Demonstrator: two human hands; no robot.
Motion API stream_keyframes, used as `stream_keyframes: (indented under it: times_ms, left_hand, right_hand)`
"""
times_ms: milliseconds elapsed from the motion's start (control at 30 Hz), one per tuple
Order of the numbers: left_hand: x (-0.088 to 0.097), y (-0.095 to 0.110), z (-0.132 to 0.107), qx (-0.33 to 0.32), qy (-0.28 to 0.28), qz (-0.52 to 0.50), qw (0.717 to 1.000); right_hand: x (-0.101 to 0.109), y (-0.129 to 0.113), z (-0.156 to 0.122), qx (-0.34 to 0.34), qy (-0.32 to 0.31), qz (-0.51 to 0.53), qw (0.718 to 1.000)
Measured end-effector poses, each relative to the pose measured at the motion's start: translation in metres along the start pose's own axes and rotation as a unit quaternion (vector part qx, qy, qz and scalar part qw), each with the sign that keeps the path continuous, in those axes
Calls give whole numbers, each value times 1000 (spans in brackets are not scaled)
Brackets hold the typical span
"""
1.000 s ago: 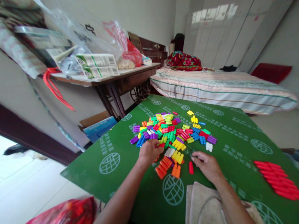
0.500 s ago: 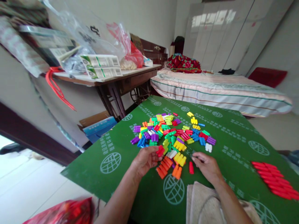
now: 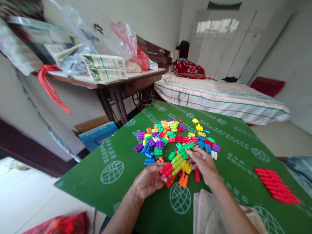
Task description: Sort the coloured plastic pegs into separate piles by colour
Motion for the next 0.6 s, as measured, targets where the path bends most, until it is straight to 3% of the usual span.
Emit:
stream_keyframes:
  times_ms: [100, 267, 600]
  left_hand:
    - [-1, -5, 0, 3, -18, 17, 1000]
    - [-4, -6, -2, -17, -36, 44, 998]
    - [-4, -11, 1, -51, 40, 127, 990]
  right_hand:
    - [-21, 2, 4, -27, -35, 108, 993]
    - [-34, 9, 5, -5, -4, 185, 983]
    - [-55, 1, -4, 14, -49, 242, 969]
Point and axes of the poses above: each hand's wrist, its own z-axis towards the middle knuckle, its own x-axis out of the back of the hand, y = z × x, the point moved 6 cm from there along z, towards the middle knuckle, and after that the axes turned 13 degrees about x, right-handed, at the moved point
